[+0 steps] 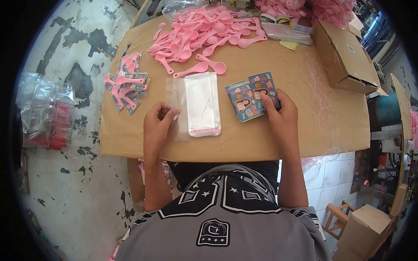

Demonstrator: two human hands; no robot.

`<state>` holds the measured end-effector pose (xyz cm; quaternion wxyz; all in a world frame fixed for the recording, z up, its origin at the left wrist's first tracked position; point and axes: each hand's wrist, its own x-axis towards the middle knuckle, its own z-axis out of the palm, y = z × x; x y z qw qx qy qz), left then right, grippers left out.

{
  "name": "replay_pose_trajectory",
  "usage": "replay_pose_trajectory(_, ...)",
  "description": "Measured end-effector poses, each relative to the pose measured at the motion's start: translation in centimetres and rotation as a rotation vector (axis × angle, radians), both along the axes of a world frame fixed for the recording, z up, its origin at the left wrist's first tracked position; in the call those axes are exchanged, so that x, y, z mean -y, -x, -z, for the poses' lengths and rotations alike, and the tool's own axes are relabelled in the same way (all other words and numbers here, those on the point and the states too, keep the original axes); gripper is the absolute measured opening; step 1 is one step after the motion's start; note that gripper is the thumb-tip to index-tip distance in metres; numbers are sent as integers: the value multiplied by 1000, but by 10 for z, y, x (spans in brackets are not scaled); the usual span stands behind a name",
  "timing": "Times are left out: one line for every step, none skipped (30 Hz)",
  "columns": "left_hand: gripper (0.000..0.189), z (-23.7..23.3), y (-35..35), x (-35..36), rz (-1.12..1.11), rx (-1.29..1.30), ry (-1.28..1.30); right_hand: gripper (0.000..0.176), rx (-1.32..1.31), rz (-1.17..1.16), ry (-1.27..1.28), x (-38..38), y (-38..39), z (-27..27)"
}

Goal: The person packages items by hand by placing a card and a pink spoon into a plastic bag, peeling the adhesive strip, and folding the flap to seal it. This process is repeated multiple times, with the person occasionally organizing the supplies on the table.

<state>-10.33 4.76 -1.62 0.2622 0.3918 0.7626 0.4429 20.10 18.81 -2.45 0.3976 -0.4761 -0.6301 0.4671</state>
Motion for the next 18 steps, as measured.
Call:
replay_pose_trajectory(24, 0, 3, 1, -9, 72, -12, 27, -12, 0, -10, 1, 0, 0)
replay_pose_trajectory(23, 1, 5, 3, -18, 143, -26, 27, -9, 7, -4, 2, 0, -1)
replay_pose_trajectory(23, 5, 8, 4, -16, 152, -57, 27, -5, 14, 0, 3, 0, -3)
replay_pose_trajectory(24, 13, 11, 4, -13, 162, -89, 27, -1, 22, 3, 4, 1, -5)
replay_pose_trajectory(26, 16, 13, 5, -10, 171, -124, 27, -14, 29, -35, 6, 2, -6)
replay_pose_trajectory(27, 13, 11, 6, -9, 129, -140, 27, -26, 36, -74, 8, 4, -8)
replay_pose_trajectory(28, 8, 6, 7, -8, 88, -158, 27, -38, 43, -113, 10, 6, -11)
replay_pose_trajectory(30, 5, 4, 8, -7, 48, -176, 27, -92, 26, -114, 14, 8, -15)
replay_pose_trajectory(30, 6, 4, 10, -3, 54, -178, 26, -146, 10, -116, 20, 13, -22)
replay_pose_trajectory(31, 7, 4, 11, 1, 59, -180, 26, -199, -7, -118, 27, 19, -28)
replay_pose_trajectory(32, 9, 5, 13, 6, 63, -183, 25, -215, -44, -144, 34, 26, -29)
replay_pose_trajectory(32, 11, 7, 14, -5, 32, -199, 24, -231, -82, -169, 41, 36, -28)
replay_pose_trajectory(32, 13, 9, 15, -18, -1, -214, 23, -248, -121, -193, 48, 45, -26)
replay_pose_trajectory(33, 14, 10, 17, -31, -34, -226, 22, -178, -186, -190, 54, 52, -25)
replay_pose_trajectory(32, 12, 9, 20, -81, -29, -239, 21, -109, -251, -185, 61, 59, -23)
replay_pose_trajectory(32, 9, 8, 24, -132, -25, -249, 20, -41, -316, -179, 67, 65, -23)
replay_pose_trajectory(31, 7, 8, 27, -184, -22, -259, 20, -51, -322, -183, 72, 70, -25)
replay_pose_trajectory(31, 9, 9, 29, -183, 64, -333, 20, -63, -329, -186, 77, 76, -29)
